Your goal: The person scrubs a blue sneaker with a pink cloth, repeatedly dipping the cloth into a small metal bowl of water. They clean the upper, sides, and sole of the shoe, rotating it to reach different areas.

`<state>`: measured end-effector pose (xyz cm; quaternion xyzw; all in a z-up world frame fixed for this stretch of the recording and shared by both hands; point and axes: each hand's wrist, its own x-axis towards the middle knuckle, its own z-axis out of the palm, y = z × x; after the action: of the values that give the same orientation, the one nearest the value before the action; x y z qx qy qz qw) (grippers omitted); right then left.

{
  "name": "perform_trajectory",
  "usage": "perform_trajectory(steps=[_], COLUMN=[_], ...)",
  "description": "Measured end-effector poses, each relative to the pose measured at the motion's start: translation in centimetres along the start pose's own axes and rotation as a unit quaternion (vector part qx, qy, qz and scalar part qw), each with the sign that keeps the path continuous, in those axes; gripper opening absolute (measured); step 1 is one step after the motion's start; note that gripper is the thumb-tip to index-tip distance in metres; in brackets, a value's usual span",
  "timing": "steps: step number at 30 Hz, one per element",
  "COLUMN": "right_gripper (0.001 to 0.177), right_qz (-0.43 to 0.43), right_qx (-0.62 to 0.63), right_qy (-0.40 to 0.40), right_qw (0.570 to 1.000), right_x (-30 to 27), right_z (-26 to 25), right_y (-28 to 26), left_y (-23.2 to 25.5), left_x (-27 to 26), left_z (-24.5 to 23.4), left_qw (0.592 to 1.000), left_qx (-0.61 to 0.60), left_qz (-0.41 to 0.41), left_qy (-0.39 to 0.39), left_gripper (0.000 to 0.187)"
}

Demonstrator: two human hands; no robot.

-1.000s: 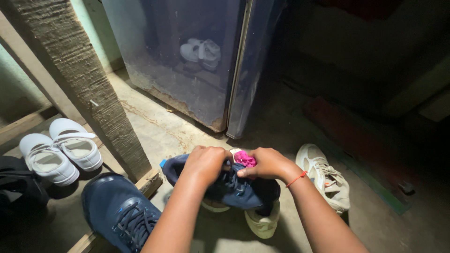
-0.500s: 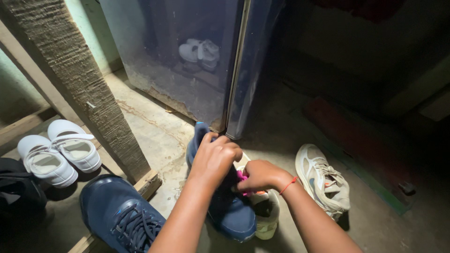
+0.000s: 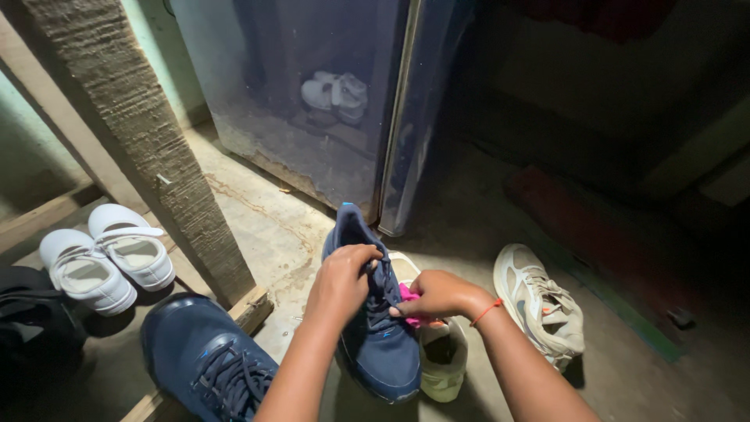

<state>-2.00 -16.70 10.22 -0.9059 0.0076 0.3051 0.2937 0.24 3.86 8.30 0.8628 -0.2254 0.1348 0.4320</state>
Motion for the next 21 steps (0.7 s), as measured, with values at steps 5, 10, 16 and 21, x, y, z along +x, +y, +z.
perform_trajectory(steps=[5, 10, 16, 21], right_gripper=[0.031, 0.032, 0.049, 0.052], right_qz=[-0.052, -0.093, -0.101, -0.098], right_qx=[0.035, 0.251, 0.29, 0.346], right_qy=[0.099, 0.141, 0.188, 0.176], right_qw=[0.993, 0.953, 0.933, 0.917], right_x=[1.6, 3.6, 6.9, 8.1], right_z=[-0.2, 0.0, 1.6, 2.4], right_y=[1.9, 4.0, 5.4, 6.0], left_y=[-1.4, 1.1, 5.2, 4.0], left_x=[-3.1, -3.9, -3.4, -3.5], left_z=[2.4, 4.0, 3.5, 5.1], left_qw=[0.996, 0.985, 0.953, 0.957], left_qx=[0.02, 0.01, 0.064, 0.112], left_qz=[-0.043, -0.155, -0.293, -0.267], left_qy=[0.078, 0.08, -0.043, -0.014], left_gripper=[0.024, 0.053, 0.069, 0.049])
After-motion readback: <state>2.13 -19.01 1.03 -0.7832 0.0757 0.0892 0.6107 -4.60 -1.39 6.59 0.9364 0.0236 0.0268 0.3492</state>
